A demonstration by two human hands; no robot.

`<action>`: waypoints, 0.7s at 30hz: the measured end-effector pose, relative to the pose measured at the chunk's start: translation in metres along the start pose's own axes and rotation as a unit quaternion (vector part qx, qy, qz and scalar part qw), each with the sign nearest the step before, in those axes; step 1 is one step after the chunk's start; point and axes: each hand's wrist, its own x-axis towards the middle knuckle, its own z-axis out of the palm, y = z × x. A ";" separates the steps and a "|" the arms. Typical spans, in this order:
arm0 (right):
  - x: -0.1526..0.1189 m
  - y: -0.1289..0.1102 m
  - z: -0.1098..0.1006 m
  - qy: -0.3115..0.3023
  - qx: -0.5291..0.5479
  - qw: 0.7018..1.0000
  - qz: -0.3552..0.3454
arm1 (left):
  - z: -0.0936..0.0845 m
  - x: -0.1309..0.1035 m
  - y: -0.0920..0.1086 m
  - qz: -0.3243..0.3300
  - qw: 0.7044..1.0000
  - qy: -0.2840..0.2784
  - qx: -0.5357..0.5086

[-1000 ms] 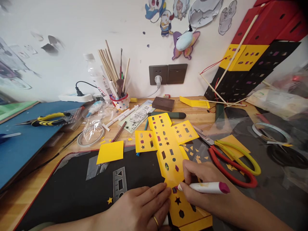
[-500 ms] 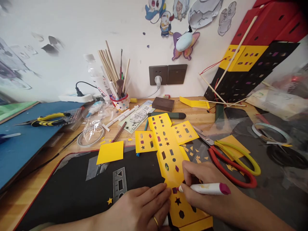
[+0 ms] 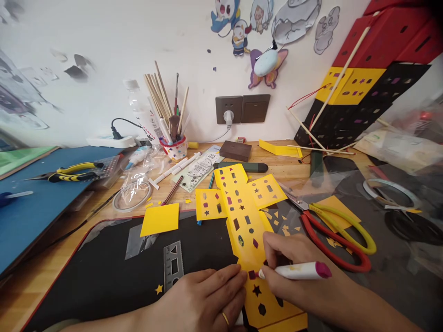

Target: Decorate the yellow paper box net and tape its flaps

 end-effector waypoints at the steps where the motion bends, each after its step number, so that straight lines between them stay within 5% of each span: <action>1: 0.000 0.000 0.000 -0.001 0.006 1.000 -0.001 | 0.000 0.000 0.000 0.000 1.000 0.001 0.000; 6: -0.001 0.003 -0.004 0.012 0.081 0.997 0.001 | 0.010 -0.003 -0.003 0.002 1.000 0.023 0.011; 10: 0.008 0.014 -0.021 0.134 0.228 0.964 0.029 | 0.037 -0.010 -0.005 0.023 0.987 0.151 0.046; 16: 0.028 0.038 -0.034 0.272 0.308 0.911 0.039 | 0.056 -0.015 -0.006 0.013 0.983 0.176 0.054; 21: 0.037 0.045 -0.030 0.272 0.309 0.910 0.053 | 0.061 -0.015 -0.008 0.009 0.980 0.190 0.055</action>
